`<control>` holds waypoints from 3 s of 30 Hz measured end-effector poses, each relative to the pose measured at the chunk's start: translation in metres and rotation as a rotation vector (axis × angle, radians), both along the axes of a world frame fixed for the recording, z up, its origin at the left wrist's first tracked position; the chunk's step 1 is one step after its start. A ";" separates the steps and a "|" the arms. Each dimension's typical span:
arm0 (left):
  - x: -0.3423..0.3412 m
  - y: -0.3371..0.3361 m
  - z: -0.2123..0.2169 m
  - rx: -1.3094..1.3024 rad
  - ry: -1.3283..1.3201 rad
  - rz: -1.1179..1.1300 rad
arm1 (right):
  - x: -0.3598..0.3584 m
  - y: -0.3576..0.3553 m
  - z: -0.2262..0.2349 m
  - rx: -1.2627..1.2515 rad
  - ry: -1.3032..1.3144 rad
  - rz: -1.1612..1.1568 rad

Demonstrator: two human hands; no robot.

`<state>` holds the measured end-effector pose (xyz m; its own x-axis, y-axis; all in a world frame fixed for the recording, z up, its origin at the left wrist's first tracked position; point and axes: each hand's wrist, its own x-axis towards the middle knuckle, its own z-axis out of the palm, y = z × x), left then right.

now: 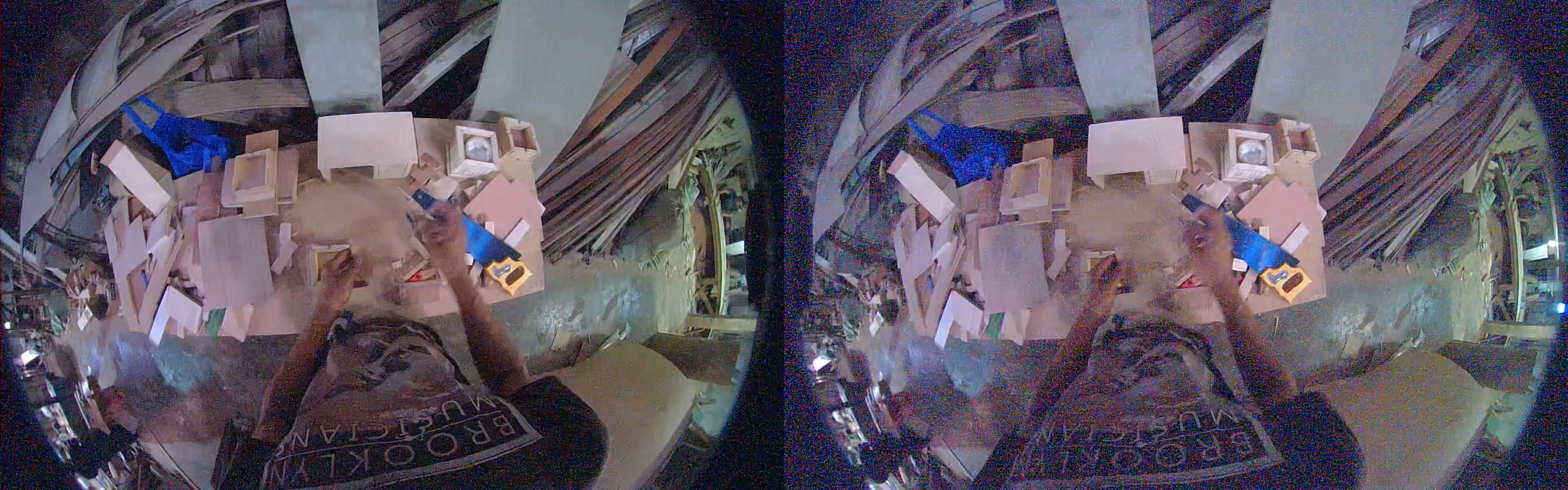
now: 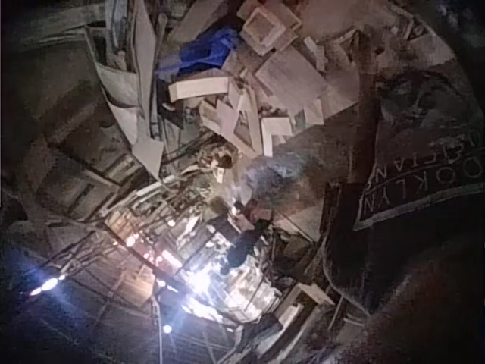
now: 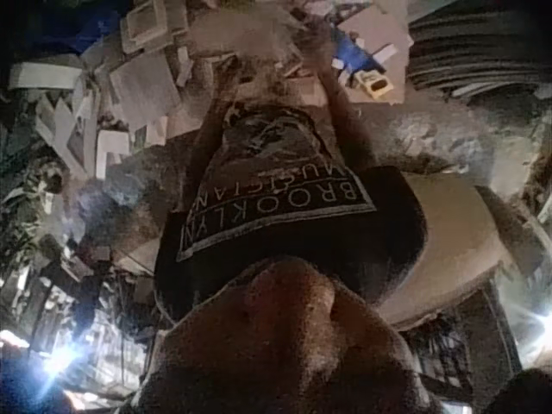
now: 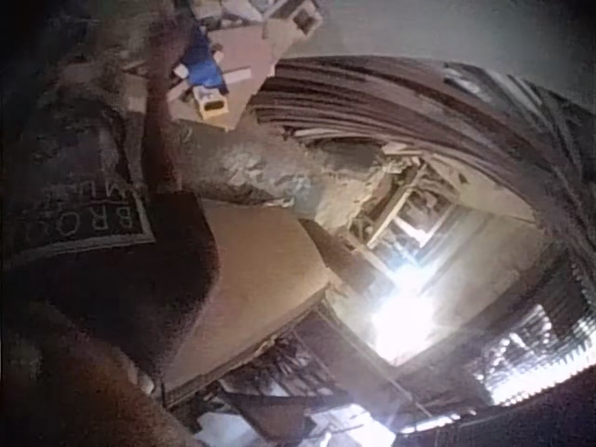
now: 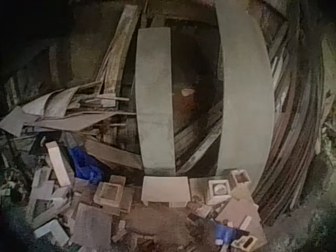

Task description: Manually assembling and checking the fit of small wooden frame components on a workbench.

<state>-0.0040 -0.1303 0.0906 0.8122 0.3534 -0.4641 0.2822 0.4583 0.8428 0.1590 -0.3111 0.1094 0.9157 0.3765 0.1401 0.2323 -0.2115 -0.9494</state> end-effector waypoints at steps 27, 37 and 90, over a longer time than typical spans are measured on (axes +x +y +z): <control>-0.044 -0.003 0.003 -0.328 -0.155 0.554 | 0.247 -0.037 -0.003 -1.037 -0.468 0.279; -0.041 0.004 -0.036 -0.470 -0.202 0.569 | 0.236 -0.052 -0.005 -0.456 -0.833 0.059; -0.032 0.009 -0.014 -0.133 -0.059 0.406 | 0.239 -0.045 -0.027 -1.043 -0.477 0.102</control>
<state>-0.0357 -0.1212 0.0768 0.6457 0.5904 -0.4843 0.0097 0.6278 0.7783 0.3978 -0.3558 0.0821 0.8118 0.5826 0.0408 0.5822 -0.8018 -0.1348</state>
